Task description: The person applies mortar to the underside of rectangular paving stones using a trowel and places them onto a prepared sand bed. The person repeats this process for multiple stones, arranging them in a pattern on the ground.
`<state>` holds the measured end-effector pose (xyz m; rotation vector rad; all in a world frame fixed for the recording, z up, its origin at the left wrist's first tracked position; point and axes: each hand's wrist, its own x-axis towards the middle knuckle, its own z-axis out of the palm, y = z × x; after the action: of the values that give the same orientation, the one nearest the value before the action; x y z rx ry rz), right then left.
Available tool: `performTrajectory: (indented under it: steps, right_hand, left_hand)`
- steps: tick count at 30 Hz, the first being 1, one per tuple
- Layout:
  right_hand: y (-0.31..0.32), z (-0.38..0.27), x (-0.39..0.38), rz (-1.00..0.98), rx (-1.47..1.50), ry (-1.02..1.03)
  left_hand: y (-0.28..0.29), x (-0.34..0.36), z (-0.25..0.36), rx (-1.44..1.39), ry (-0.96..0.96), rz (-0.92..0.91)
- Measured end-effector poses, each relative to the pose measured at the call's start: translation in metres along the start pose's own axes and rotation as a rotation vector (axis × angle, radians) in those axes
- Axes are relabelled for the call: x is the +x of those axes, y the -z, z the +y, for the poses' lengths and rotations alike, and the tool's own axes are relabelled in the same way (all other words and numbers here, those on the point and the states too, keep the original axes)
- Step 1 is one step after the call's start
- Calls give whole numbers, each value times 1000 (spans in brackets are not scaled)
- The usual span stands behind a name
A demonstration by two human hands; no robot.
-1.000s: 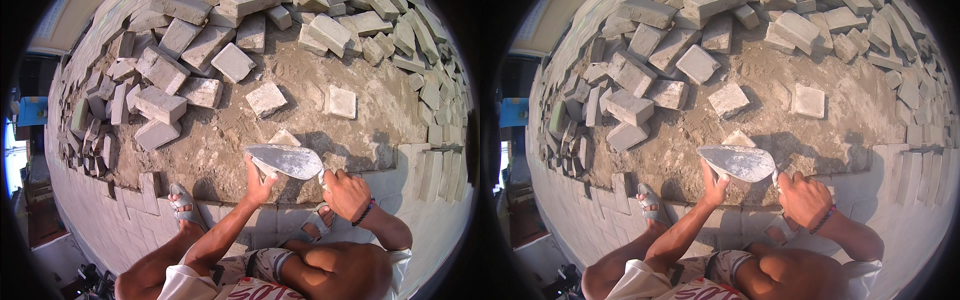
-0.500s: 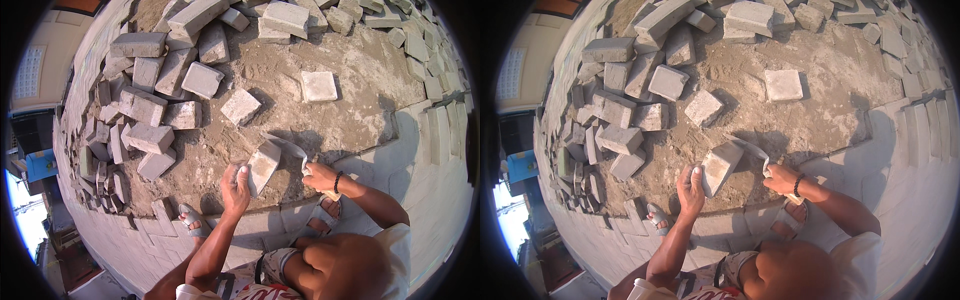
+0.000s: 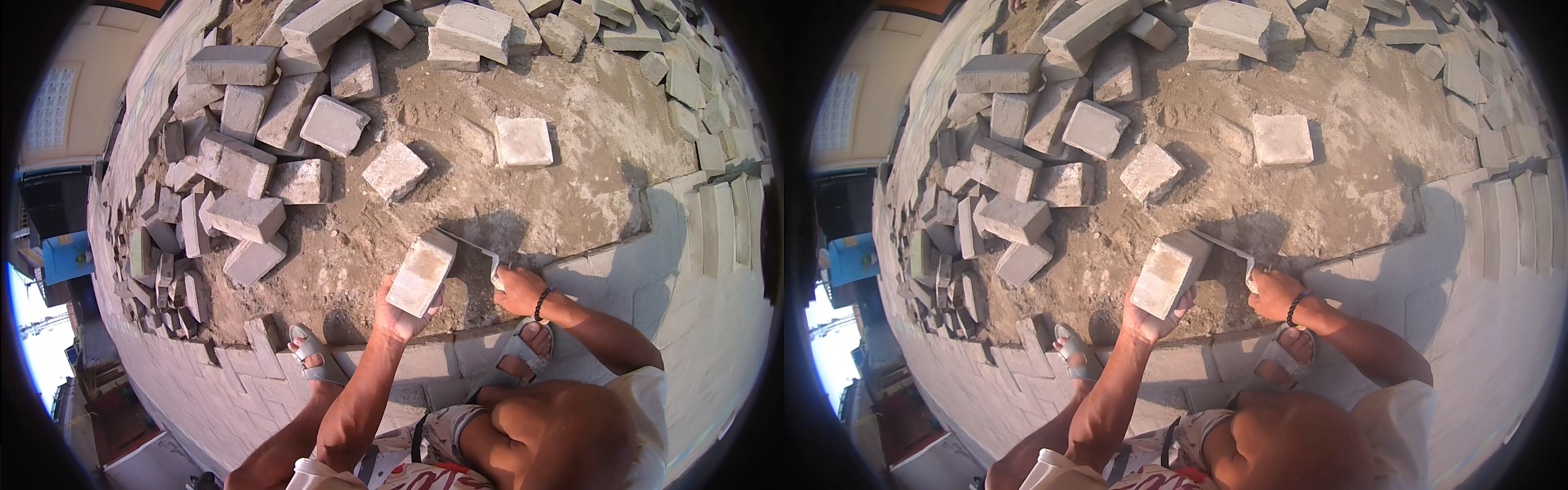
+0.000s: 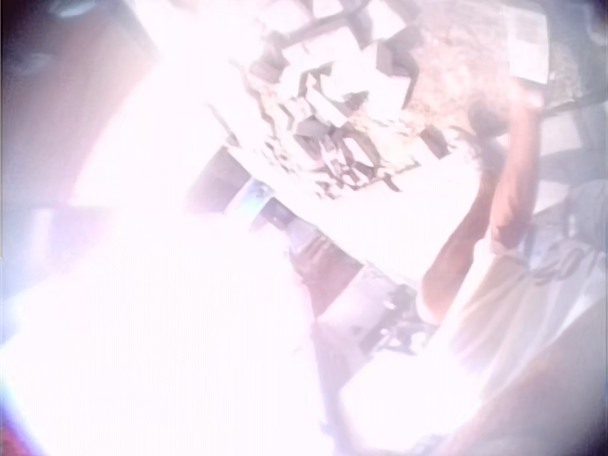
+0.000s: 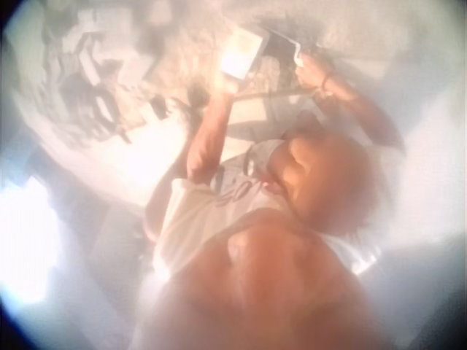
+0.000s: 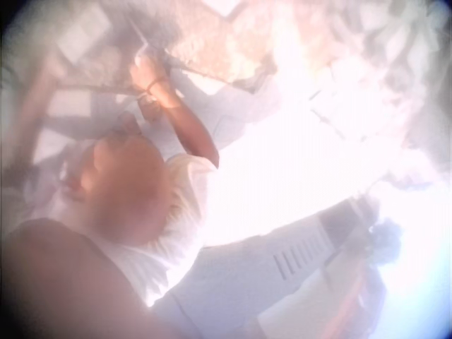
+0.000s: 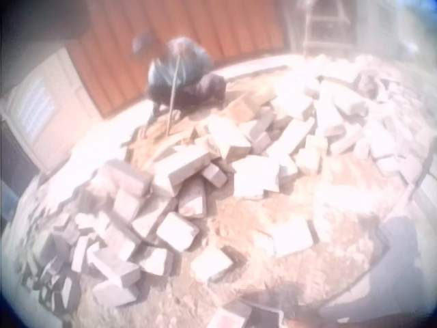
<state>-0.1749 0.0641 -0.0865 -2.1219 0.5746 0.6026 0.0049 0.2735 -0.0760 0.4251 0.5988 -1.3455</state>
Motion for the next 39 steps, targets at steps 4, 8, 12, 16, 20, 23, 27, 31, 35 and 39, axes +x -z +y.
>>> performTrajectory:
  steps: [4,8,12,16,20,23,27,31,35,39]
  right_hand:
    - [40,7,-17,149,-60,-63]
    - [89,-15,-56,172,-91,-15]
    - [82,-27,-66,26,-228,197]
    - [84,12,-20,78,-330,31]
    - [99,7,-15,264,-187,-56]
    - [100,-2,-30,327,40,-40]
    - [88,-5,-59,541,144,129]
    - [71,-19,-84,483,442,179]
    - [57,-1,-74,450,-159,197]
    - [71,16,-48,365,710,-161]
  left_hand:
    - [-48,-14,-39,332,-250,369]
    - [-61,-25,-44,859,-418,466]
    - [-63,-29,-37,1115,-452,380]
    - [-99,-41,-43,1089,-387,305]
    - [-90,-48,-31,1139,-406,201]
    - [-74,-54,-13,585,-129,232]
    - [-12,-37,-16,-157,-25,-146]
    - [-14,-26,-27,-44,-131,-8]
    - [-42,-17,-35,-187,109,-362]
    - [-42,-16,-41,-117,129,-346]
